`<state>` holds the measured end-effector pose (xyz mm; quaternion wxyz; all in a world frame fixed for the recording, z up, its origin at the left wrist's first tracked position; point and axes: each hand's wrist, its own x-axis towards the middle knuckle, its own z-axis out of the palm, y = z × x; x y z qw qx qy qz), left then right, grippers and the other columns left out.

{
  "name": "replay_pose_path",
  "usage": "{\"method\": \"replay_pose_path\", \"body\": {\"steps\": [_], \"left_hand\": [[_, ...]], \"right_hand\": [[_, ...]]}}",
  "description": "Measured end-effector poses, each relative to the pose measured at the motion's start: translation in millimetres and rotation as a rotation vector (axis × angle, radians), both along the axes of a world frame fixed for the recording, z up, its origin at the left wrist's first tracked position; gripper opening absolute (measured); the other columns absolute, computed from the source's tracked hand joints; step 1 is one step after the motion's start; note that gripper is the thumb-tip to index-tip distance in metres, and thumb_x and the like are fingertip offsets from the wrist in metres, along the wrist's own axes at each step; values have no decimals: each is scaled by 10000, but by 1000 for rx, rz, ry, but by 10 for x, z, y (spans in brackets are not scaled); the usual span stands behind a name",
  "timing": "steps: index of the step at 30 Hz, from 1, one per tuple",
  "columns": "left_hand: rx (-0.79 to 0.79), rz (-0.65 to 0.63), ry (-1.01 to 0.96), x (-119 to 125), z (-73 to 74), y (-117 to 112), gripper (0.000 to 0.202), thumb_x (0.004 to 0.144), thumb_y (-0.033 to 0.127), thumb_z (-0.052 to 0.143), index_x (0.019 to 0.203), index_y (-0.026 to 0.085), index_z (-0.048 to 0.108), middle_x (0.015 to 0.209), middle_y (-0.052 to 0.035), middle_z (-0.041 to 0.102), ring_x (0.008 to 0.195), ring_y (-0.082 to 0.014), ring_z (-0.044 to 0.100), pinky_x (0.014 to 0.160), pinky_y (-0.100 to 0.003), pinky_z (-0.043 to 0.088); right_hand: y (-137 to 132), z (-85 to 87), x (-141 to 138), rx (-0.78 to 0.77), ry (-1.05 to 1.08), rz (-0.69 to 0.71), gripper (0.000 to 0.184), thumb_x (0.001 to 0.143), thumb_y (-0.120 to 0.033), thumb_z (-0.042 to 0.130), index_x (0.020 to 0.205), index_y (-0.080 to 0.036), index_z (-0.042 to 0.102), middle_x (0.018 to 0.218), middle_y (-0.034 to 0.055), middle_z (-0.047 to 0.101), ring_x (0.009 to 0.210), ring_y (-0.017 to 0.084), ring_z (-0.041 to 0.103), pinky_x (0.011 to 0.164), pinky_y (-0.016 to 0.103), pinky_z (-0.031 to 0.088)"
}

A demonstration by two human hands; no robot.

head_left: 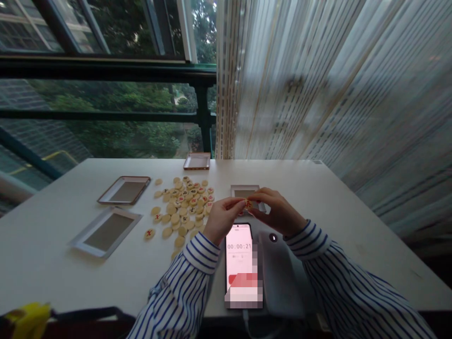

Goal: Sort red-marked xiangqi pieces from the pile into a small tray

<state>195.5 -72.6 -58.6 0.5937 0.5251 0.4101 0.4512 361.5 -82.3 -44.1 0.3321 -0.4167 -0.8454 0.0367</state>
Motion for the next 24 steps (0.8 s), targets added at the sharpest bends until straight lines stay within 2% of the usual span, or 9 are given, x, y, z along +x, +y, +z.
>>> {"method": "replay_pose_path", "body": {"steps": [8, 15, 20, 24], "left_hand": [[5, -34, -19, 92, -109, 137, 243, 686, 309, 679, 833, 117, 704, 771, -70, 704, 631, -123, 578, 604, -245, 457], [21, -1, 26, 125, -166, 173, 232, 713, 311, 664, 838, 121, 711, 735, -61, 697, 611, -120, 570, 568, -227, 441], [34, -11, 33, 114, -254, 207, 273, 731, 348, 646, 888, 133, 707, 797, -67, 707, 650, -129, 586, 621, -247, 457], [146, 18, 181, 70, -308, 223, 281, 764, 364, 607, 933, 160, 701, 890, -74, 709, 751, -164, 614, 686, -275, 465]], "right_hand": [[74, -103, 106, -12, 2, -28, 173, 777, -223, 607, 933, -148, 614, 816, 57, 625, 758, 148, 564, 721, 314, 441], [186, -80, 179, -5, -99, 27, 200, 800, -292, 595, 953, -164, 613, 849, 47, 643, 797, 145, 573, 759, 326, 410], [262, -54, 217, -60, -150, 68, 151, 807, -267, 579, 920, -171, 611, 821, 25, 645, 751, 121, 574, 744, 310, 399], [325, -27, 239, -106, -169, 95, 129, 795, -243, 584, 896, -168, 614, 809, 22, 643, 738, 113, 572, 742, 302, 398]]}}
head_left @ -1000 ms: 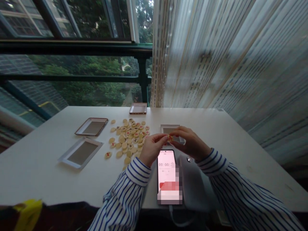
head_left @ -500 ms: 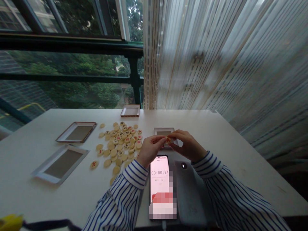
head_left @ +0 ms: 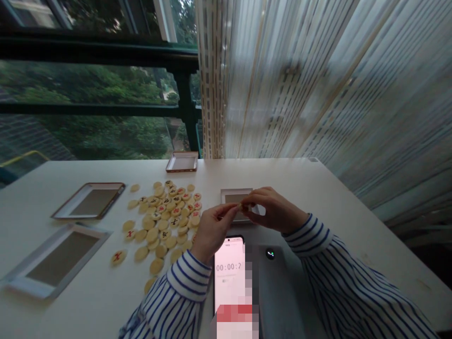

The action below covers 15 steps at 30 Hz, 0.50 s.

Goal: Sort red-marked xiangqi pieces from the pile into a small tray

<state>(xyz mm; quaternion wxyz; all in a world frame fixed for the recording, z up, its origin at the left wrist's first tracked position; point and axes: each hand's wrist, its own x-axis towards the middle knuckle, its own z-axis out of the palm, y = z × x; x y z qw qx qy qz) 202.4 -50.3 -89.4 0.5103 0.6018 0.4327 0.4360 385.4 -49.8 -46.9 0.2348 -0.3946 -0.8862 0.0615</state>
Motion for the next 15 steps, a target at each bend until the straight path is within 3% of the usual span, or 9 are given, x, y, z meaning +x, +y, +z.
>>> {"method": "replay_pose_path", "body": {"steps": [4, 8, 15], "left_hand": [[238, 77, 295, -52, -55, 6, 252, 809, 323, 555, 972, 179, 683, 912, -71, 697, 764, -176, 604, 698, -306, 462], [534, 40, 510, -87, -143, 47, 216, 816, 257, 552, 974, 178, 676, 969, -83, 681, 924, -223, 573, 828, -389, 434], [660, -90, 685, -130, -186, 100, 169, 825, 241, 541, 872, 209, 700, 924, -65, 685, 883, -222, 572, 794, -395, 425]], "right_hand": [[55, 10, 44, -56, -41, 11, 117, 792, -212, 570, 888, -169, 620, 807, 21, 646, 740, 113, 572, 745, 294, 404], [98, 21, 105, -108, -90, 14, 126, 781, -196, 565, 887, -175, 629, 799, 21, 645, 743, 119, 574, 729, 282, 416], [156, 22, 184, -174, -120, 20, 137, 761, -168, 558, 867, -180, 645, 783, 23, 650, 708, 117, 576, 682, 254, 430]]}}
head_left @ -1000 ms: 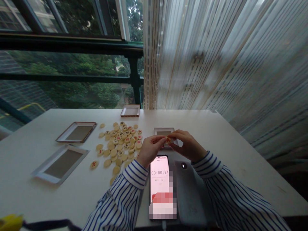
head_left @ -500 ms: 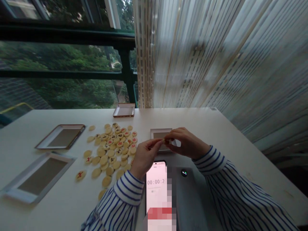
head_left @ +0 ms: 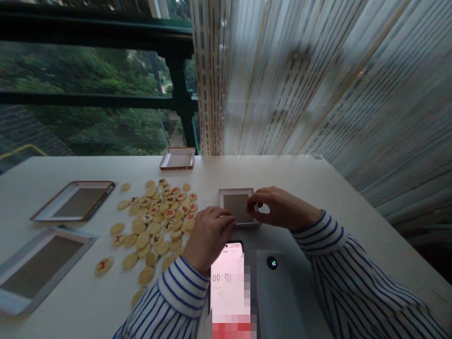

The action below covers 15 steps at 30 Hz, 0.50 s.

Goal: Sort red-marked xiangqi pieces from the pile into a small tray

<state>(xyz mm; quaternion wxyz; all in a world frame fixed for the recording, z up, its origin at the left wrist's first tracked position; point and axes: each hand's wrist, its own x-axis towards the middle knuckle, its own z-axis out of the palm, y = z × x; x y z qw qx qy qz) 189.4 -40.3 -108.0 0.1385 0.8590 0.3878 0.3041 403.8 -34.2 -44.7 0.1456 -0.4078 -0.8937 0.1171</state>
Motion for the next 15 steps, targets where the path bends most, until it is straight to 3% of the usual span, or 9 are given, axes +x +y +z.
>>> {"method": "replay_pose_path", "body": {"steps": [15], "left_hand": [[-24, -22, 90, -8, -4, -8, 168, 831, 236, 538, 825, 212, 704, 916, -50, 685, 888, -228, 562, 813, -408, 393]], "right_hand": [[54, -68, 47, 7, -126, -53, 112, 776, -236, 568, 820, -207, 666, 741, 17, 620, 647, 115, 555, 618, 241, 417]]}}
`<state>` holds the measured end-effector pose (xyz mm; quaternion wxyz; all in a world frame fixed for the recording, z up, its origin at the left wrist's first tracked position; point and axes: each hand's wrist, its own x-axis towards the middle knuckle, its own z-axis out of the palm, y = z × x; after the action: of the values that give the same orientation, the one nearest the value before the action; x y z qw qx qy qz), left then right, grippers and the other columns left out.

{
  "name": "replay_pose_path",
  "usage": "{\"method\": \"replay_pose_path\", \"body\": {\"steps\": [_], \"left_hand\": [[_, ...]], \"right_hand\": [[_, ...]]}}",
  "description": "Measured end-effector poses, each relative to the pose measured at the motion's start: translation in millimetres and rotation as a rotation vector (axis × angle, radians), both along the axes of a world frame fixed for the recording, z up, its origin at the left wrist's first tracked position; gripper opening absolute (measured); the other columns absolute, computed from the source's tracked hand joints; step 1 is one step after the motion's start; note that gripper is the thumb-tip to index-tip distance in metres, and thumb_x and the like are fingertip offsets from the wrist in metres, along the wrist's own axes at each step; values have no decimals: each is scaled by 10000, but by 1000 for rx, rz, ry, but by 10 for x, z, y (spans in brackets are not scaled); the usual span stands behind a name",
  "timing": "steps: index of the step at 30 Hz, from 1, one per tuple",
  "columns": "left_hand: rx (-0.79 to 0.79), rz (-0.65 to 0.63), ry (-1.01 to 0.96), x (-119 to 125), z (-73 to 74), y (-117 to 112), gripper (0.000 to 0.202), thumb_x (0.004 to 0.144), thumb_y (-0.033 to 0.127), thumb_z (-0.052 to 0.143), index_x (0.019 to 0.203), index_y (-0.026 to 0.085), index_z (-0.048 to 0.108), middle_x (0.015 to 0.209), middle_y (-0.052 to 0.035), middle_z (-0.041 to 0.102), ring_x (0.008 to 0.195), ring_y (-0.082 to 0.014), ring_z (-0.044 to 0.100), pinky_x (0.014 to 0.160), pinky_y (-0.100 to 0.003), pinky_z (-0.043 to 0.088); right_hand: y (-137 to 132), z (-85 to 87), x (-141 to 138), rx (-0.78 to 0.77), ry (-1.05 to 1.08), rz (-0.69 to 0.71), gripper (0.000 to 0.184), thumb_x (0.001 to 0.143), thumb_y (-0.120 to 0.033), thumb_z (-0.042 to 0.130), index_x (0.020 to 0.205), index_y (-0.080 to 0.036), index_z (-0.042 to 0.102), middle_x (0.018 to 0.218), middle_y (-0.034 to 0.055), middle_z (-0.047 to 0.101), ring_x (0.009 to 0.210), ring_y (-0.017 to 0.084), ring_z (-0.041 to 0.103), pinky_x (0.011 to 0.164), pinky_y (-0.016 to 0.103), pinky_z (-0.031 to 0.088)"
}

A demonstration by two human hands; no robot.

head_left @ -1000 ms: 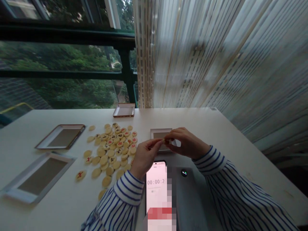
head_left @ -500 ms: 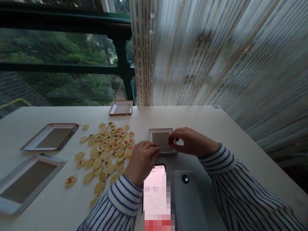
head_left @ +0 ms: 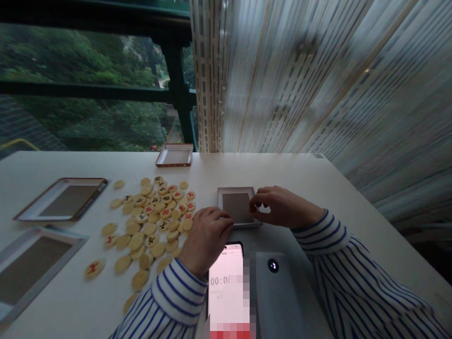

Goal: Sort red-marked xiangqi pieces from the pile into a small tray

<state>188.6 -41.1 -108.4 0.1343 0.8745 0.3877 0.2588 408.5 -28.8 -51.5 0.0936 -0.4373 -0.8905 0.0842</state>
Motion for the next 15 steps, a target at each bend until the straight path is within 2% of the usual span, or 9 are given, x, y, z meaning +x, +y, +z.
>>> {"method": "replay_pose_path", "body": {"steps": [5, 15], "left_hand": [[-4, 8, 14, 3, 6, -6, 168, 838, 233, 531, 836, 208, 697, 917, -44, 679, 900, -223, 554, 819, -404, 389], [-10, 16, 9, 7, 14, -34, 163, 842, 234, 532, 830, 206, 693, 903, -35, 675, 901, -214, 549, 824, -406, 395]], "right_hand": [[28, -26, -19, -49, -11, 1, 128, 780, -262, 563, 795, -200, 674, 727, 16, 618, 610, 105, 537, 583, 232, 399], [64, 3, -48, -243, -99, -28, 238, 795, -335, 517, 826, -177, 693, 753, 39, 645, 634, 111, 549, 604, 227, 391]]}}
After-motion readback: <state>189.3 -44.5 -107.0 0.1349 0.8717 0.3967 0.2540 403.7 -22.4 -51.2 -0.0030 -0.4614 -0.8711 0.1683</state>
